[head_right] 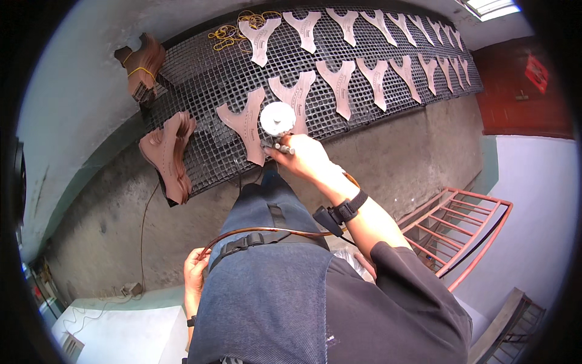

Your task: Spray glue or treatment onto leather shoe components and arrange them on a drying rack.

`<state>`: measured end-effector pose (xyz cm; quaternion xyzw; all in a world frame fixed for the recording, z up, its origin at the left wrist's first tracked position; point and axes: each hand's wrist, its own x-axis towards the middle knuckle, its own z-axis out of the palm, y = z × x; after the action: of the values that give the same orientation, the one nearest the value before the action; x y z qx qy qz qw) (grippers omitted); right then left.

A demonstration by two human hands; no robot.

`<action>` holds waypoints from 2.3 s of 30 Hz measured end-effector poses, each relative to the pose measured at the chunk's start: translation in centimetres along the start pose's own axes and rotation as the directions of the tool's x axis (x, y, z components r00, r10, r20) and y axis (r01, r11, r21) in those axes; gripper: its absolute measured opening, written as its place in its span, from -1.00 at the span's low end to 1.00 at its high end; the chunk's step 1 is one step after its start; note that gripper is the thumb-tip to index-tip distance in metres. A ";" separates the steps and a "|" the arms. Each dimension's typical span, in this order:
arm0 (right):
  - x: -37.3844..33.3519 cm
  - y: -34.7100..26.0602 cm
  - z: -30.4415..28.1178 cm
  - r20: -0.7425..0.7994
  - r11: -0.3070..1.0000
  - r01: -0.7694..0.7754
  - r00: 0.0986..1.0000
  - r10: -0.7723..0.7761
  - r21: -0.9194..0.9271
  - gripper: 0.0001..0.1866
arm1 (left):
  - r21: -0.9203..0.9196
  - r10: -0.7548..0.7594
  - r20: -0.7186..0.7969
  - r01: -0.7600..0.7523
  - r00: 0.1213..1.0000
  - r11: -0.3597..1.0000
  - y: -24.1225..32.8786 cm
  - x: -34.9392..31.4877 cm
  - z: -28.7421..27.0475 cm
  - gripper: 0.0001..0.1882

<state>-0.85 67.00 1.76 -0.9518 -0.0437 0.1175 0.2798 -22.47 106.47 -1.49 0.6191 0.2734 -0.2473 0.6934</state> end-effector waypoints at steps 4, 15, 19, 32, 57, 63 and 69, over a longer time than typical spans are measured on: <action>4.4 0.4 -0.7 -0.066 0.996 0.051 0.997 -0.046 0.076 -0.54 | -0.012 0.005 -0.020 -0.005 1.000 1.000 0.8 0.5 1.2 -0.75; 15.0 4.4 -4.0 -0.189 0.990 0.033 0.982 -0.007 0.134 -0.49 | -0.027 -0.011 -0.081 0.009 0.997 1.000 4.1 2.9 4.4 -0.75; 16.2 3.9 -4.9 -0.204 0.959 0.132 0.976 -0.081 0.251 -0.51 | -0.039 -0.036 -0.092 0.033 0.995 0.999 4.6 3.4 4.9 -0.75; 11.1 1.6 -3.6 0.164 0.986 -0.025 0.986 -0.003 0.167 -0.52 | -0.023 0.025 -0.072 -0.027 0.997 0.999 4.9 4.0 4.8 -0.75; -21.2 7.9 -2.1 -0.097 0.661 -0.459 0.775 0.625 0.593 -0.65 | 0.408 -0.108 0.546 -0.151 0.831 0.901 4.7 13.6 8.6 -0.75; -24.8 15.6 -2.5 -0.141 0.561 -0.368 0.732 0.667 0.741 -0.71 | 0.519 -0.223 0.570 -0.136 0.791 0.844 4.4 14.8 17.8 -0.73; -32.8 26.2 -6.4 -0.121 0.493 -0.525 0.590 0.799 0.693 -0.45 | 0.595 -0.336 0.645 -0.176 0.686 0.784 3.8 16.8 35.2 -0.76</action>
<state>-30.55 36.76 -0.67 -0.7516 0.4385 0.0134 0.4925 -5.06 71.87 -7.30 0.6472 -0.0898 -0.5771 0.4900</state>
